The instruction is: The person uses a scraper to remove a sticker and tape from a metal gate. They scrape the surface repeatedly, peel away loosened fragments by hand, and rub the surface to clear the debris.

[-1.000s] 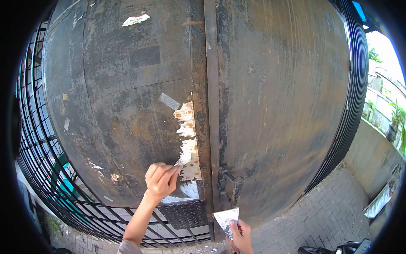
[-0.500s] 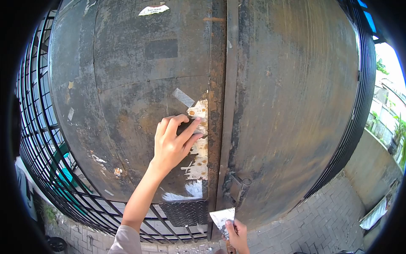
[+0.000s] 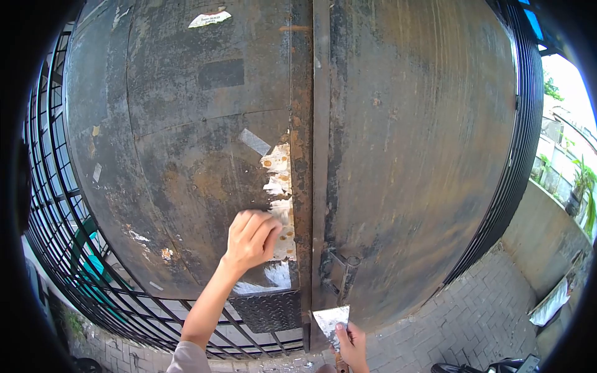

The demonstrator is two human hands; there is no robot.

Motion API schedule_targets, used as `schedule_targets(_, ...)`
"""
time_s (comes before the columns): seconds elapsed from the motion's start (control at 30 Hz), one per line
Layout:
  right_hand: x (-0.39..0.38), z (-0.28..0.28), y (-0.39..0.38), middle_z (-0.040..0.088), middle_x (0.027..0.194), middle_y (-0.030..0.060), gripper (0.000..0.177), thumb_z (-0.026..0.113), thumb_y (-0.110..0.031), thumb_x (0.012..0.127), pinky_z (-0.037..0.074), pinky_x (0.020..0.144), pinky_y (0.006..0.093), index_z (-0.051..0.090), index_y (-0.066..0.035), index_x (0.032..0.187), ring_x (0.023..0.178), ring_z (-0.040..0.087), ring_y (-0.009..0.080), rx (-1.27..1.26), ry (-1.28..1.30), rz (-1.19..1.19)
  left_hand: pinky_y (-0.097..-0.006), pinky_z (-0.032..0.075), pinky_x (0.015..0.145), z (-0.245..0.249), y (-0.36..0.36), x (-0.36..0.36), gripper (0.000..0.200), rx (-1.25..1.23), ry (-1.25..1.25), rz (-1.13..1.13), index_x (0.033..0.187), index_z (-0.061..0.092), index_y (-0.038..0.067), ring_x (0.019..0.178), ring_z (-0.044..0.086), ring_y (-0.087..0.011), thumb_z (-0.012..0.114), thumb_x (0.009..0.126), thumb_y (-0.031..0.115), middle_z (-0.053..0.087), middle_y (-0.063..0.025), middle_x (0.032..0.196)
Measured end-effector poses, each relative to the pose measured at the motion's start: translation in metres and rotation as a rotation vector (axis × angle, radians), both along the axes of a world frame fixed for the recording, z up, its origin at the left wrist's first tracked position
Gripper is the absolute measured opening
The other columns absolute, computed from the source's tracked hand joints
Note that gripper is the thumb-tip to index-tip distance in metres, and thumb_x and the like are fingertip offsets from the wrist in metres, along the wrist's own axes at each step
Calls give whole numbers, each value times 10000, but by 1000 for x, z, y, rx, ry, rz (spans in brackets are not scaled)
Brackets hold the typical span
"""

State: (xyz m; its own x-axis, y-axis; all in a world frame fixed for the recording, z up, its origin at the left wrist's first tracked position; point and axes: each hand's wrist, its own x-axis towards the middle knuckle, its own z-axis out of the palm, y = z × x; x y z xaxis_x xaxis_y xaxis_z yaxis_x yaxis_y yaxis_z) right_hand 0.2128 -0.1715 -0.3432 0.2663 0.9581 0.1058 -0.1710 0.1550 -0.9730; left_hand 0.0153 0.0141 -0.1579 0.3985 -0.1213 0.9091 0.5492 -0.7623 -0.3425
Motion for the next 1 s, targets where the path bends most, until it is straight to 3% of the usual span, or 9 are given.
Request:
schedule_targets(0.13,-3,12,3,552,657,31,233,522,-214,932,420,421,240,557,11,884,476,527,100,-88,39,-2,-326,451,634,-39,-16,-16,118,-127,1,34,748,605,39,701,550,-195,697,684,77,572,-49,835)
schedule_targets(0.33,-18,75,49,547,647,43,218,481,-216,949,425,439,244,509,-3,985,493,532,113,149,64,162,-270,453,459,-56,-32,-12,126,-357,-196,-3,671,591,43,541,562,-153,716,689,36,592,-15,847)
schedule_targets(0.47,-44,133,86,553,613,79,234,449,-228,957,404,372,243,502,-9,1020,404,511,132,318,55,307,-308,482,471,-54,-36,-4,66,-468,-246,-18,736,614,43,545,599,-197,663,736,-2,619,-34,839)
schedule_targets(0.6,-71,164,120,549,630,53,230,432,-234,971,406,371,222,482,-13,1006,393,499,105,418,83,398,-247,462,449,-60,-44,-6,81,-671,-314,-60,850,609,21,554,609,-158,629,776,-8,620,-74,760)
schedule_targets(0.73,-85,158,147,560,746,26,232,443,-227,971,413,508,202,514,-7,984,586,504,53,513,-36,229,-232,427,425,-34,-58,11,205,-1162,-850,-796,968,596,-47,481,512,-75,512,930,137,556,-36,608)
schedule_targets(0.87,-89,163,148,583,858,48,229,440,-198,971,429,676,242,512,16,1012,761,502,68,549,-104,141,-233,375,393,-16,-50,15,255,-1140,-779,-561,916,596,-61,430,453,-57,512,936,178,513,-6,549)
schedule_targets(0.9,-89,161,149,586,900,48,229,436,-189,973,427,723,241,516,16,1038,806,500,70,554,-110,144,-223,318,392,-17,-43,15,260,-1052,-718,-340,774,588,-47,448,416,-26,559,907,175,488,15,506)
schedule_targets(0.93,-89,160,151,588,942,49,233,432,-180,974,424,769,241,519,16,1063,852,498,71,563,-118,146,-215,312,402,-16,-40,16,266,-1019,-732,-315,761,584,-41,466,409,-18,565,906,181,490,23,520)
schedule_targets(1.0,-88,158,151,592,866,78,225,435,-183,970,436,699,262,503,26,1017,780,515,90,583,-156,123,-201,301,424,-15,-36,23,281,-951,-761,-263,735,575,-30,502,395,-2,577,905,195,495,40,548)
